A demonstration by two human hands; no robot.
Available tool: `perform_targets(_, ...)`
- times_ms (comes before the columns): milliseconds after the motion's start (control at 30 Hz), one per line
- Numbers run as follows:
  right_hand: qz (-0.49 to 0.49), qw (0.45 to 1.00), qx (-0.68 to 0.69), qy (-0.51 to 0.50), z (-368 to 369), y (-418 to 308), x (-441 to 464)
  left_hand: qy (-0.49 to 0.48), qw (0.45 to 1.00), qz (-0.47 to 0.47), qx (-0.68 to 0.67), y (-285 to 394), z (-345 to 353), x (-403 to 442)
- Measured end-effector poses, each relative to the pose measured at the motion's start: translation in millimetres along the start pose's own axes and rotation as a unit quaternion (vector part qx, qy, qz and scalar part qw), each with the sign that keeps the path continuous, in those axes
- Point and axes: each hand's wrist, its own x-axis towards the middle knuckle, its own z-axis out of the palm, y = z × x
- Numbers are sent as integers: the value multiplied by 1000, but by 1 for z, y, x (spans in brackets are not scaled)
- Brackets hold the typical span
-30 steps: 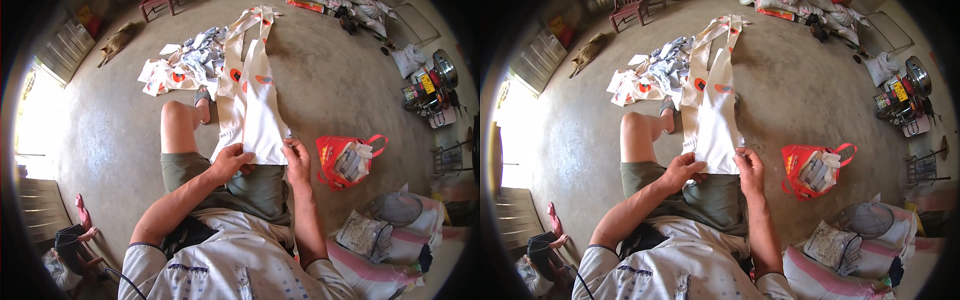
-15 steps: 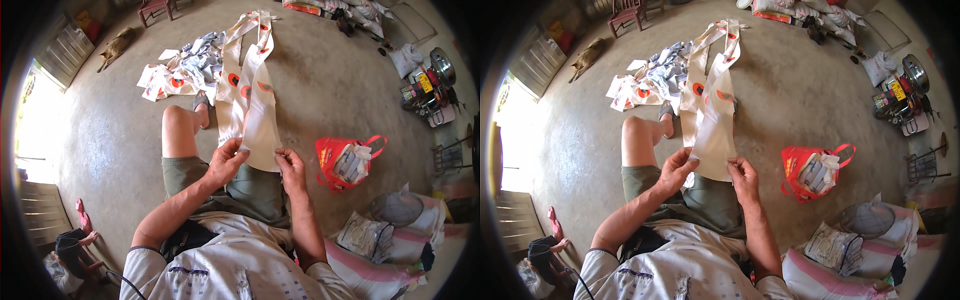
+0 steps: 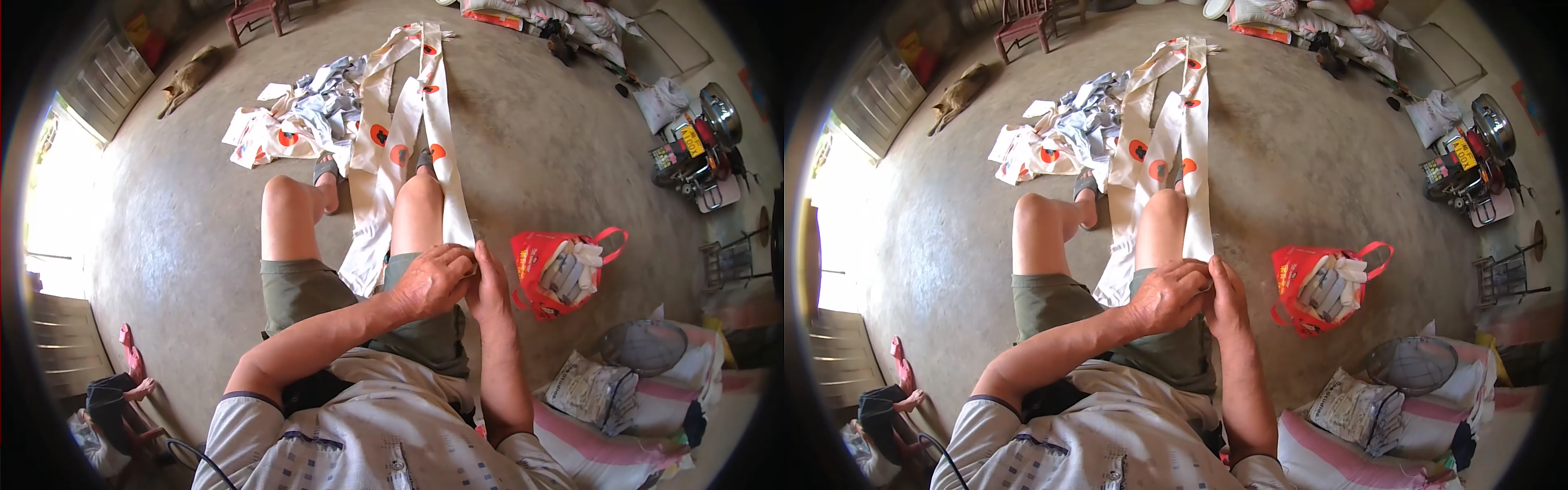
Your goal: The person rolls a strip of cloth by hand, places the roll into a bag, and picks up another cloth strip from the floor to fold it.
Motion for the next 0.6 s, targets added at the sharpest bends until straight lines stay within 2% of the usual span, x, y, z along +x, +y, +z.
perform_targets(67, 62, 996, 67, 17, -24, 13, 15, -18, 1000, 6, 2, 1, 9, -5)
perform_targets(100, 74, 995, 53, 38, -31, 16, 20, -30, 999, 19, 1, 2, 11, -7)
perform_targets(233, 34, 997, -34, 63, -47, 18, 38, -47, 998, 28, -5, 10, 2, -14)
perform_targets(333, 22, 996, 17, 86, -59, -7, 53, -17, 997, -27, -66, 8, -10, -19)
perform_targets(367, -13, 997, 42, 59, -63, -18, 56, -1, 994, -53, -93, 6, -12, -20)
perform_targets(400, -48, 996, 67, 33, -61, -29, 57, 8, 968, -158, -192, 4, -12, -20)
perform_targets(433, -64, 992, 109, 1, -40, -49, 48, 17, 922, -261, -287, 1, -11, -19)
perform_targets(467, -79, 982, 156, -71, -39, -57, 45, 26, 855, -357, -376, -5, -10, -18)
perform_targets(500, -79, 978, 163, -99, -26, -66, 39, -37, 867, -357, -347, -25, -9, -19)
perform_targets(533, -79, 974, 169, -128, -10, -72, 33, -32, 814, -380, -438, -26, -14, -11)
perform_targets(600, -44, 965, 234, -105, 2, -63, 35, -23, 681, -413, -604, -22, -25, 5)
